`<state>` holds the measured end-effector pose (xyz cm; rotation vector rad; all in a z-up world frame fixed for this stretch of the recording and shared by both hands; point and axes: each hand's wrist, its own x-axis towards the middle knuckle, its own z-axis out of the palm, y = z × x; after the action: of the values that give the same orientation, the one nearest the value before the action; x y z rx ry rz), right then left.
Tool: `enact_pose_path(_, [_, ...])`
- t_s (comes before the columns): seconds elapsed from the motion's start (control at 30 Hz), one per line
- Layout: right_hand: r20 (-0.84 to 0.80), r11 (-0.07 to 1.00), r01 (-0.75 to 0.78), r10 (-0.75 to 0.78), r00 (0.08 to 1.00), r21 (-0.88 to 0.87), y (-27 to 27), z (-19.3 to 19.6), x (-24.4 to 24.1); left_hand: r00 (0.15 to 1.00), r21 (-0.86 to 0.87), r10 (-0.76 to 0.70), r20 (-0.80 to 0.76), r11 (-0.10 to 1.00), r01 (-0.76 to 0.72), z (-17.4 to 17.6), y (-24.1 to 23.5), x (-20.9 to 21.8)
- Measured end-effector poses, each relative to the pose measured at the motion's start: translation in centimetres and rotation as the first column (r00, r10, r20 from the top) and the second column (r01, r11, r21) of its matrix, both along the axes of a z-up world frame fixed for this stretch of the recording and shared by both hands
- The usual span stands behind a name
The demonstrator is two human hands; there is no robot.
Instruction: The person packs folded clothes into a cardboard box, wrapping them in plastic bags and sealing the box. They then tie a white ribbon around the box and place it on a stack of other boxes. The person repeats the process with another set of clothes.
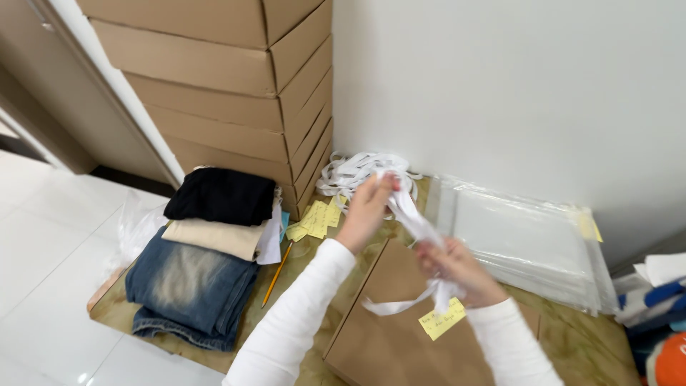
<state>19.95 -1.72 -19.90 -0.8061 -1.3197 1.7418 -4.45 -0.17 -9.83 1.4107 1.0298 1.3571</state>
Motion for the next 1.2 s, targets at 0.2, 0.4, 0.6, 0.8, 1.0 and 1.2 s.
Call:
enact_pose_path(0.2, [0.098, 0.973, 0.230, -0.229, 0.968, 0.011, 4.7, 11.8, -4.1, 0.944, -0.181, 0.012, 0.329, 0.982, 0.051, -7.0, 0.8, -3.3])
enact_pose_path(0.4, [-0.117, 0.974, 0.207, -0.217, 0.969, -0.096, 18.8, 7.6, -4.3, 0.959, -0.417, -0.007, 0.282, 0.900, 0.129, -13.6, 0.3, -3.1])
enact_pose_path(0.6, [-0.017, 0.954, 0.299, -0.299, 0.954, -0.010, 30.2, 7.3, -6.9, 0.945, -0.594, 0.075, 0.319, 0.792, 0.138, -21.9, 2.3, -3.9])
enact_pose_path(0.8, [0.173, 0.957, 0.248, -0.273, 0.946, 0.151, 39.9, -4.3, -6.0, 0.906, -0.677, 0.245, 0.346, 0.734, 0.060, -21.3, 2.4, -4.8])
enact_pose_path(1.0, [0.781, 0.927, 0.296, -0.359, 0.512, 0.232, 37.3, -12.0, -1.8, 0.917, -0.707, 0.258, 0.305, 0.706, 0.037, -23.3, 2.6, -5.6])
enact_pose_path(1.2, [0.703, 0.913, 0.319, -0.401, 0.587, 0.255, 24.7, -9.6, 3.4, 0.949, -0.608, 0.215, 0.230, 0.793, -0.032, -27.4, 1.0, -4.8])
